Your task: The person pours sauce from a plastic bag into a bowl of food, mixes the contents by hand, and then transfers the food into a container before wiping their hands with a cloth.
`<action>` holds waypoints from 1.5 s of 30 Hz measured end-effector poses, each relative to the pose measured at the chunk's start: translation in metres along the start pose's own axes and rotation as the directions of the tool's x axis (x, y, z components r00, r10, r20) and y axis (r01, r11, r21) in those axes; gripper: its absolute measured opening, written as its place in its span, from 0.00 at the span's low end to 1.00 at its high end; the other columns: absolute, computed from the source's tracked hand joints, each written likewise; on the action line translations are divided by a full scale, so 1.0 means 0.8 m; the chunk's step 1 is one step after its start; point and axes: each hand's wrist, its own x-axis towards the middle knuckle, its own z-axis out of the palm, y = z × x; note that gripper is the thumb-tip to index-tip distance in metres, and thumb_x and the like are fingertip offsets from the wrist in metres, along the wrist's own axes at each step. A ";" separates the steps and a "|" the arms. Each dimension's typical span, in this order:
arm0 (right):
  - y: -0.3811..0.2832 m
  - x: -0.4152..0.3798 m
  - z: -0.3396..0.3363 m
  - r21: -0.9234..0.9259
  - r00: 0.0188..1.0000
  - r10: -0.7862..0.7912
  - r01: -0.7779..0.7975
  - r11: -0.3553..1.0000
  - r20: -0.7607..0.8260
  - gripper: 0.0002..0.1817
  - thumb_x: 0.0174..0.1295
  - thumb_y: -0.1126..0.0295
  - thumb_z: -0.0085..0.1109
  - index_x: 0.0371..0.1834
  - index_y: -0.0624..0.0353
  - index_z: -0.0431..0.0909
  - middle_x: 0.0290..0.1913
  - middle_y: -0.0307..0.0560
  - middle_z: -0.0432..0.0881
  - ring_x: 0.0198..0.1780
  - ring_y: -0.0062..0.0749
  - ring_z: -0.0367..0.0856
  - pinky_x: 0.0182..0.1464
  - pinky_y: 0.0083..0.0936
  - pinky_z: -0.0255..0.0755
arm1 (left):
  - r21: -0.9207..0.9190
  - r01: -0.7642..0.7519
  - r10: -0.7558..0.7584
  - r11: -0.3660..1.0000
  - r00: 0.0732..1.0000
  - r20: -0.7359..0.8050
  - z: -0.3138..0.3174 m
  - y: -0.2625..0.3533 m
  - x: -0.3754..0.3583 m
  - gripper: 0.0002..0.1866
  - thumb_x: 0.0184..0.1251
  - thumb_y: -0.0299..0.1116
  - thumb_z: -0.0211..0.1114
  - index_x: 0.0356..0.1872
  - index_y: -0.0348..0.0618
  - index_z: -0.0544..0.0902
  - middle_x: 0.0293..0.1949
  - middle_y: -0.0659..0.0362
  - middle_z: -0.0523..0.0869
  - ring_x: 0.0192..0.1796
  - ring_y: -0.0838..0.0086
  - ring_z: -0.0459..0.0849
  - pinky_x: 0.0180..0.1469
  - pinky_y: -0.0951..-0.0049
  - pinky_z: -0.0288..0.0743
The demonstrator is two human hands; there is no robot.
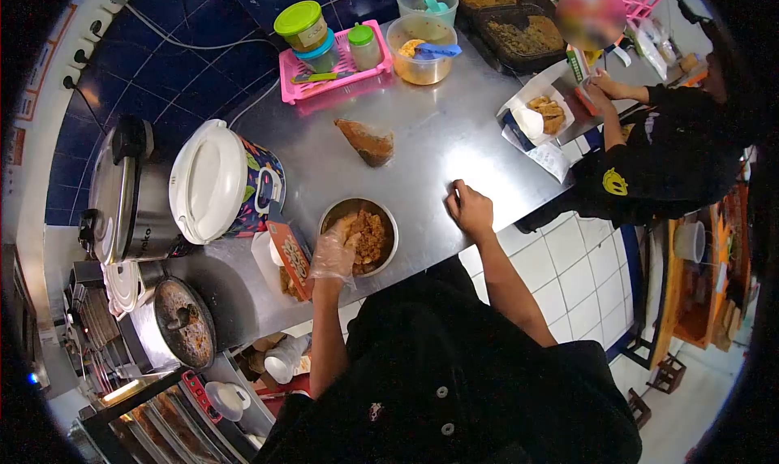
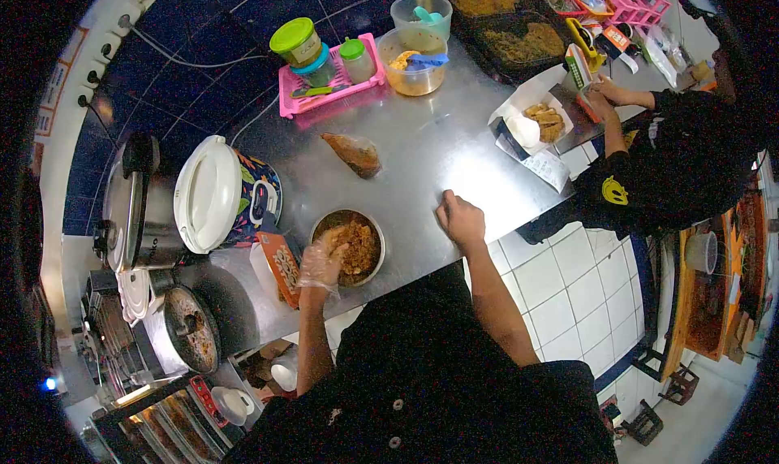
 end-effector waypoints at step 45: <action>0.003 -0.003 0.003 -0.046 0.999 0.025 -0.024 0.999 0.026 0.12 0.65 0.59 0.56 0.44 0.52 0.70 0.29 0.44 0.83 0.29 0.43 0.84 0.31 0.40 0.78 | 0.141 0.259 -0.282 0.955 0.943 0.176 0.000 0.003 0.011 0.20 0.58 0.28 0.64 0.54 0.44 0.79 0.56 0.46 0.81 0.59 0.51 0.79 0.62 0.57 0.73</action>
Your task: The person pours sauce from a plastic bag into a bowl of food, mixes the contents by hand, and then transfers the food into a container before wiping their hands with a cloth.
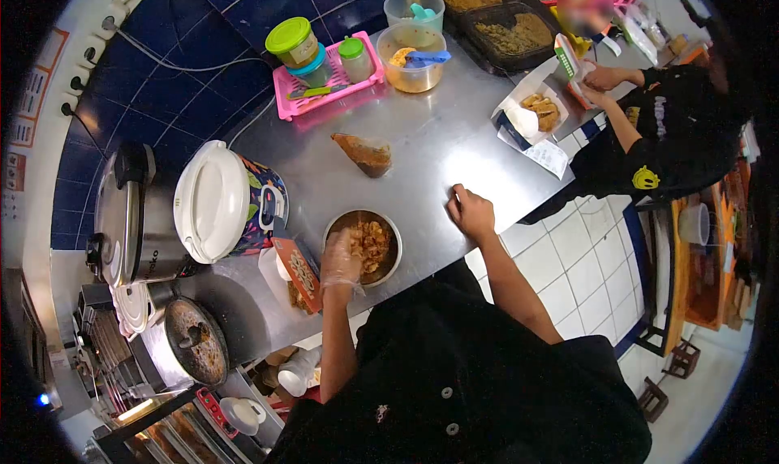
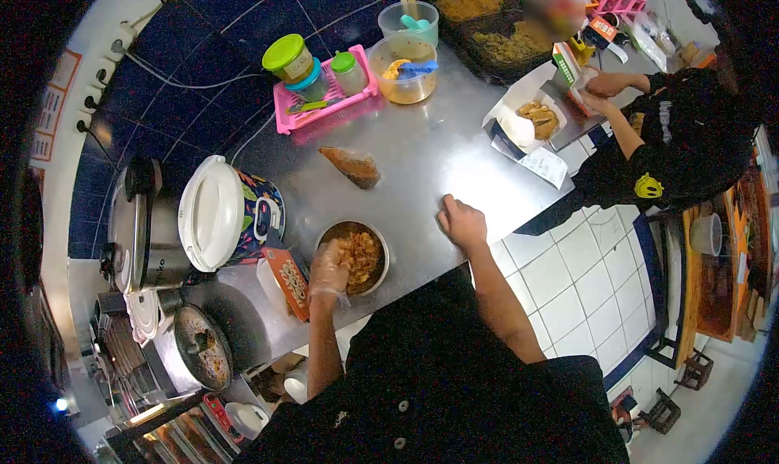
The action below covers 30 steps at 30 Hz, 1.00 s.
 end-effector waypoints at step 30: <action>-0.003 -0.001 -0.009 0.138 1.000 0.024 -0.023 0.990 -0.001 0.11 0.63 0.61 0.56 0.41 0.54 0.71 0.28 0.48 0.81 0.32 0.49 0.83 0.36 0.45 0.76 | 0.099 -0.182 0.182 0.978 0.983 0.013 -0.020 0.030 -0.026 0.40 0.44 0.42 0.77 0.61 0.44 0.70 0.59 0.43 0.72 0.64 0.47 0.72 0.65 0.55 0.71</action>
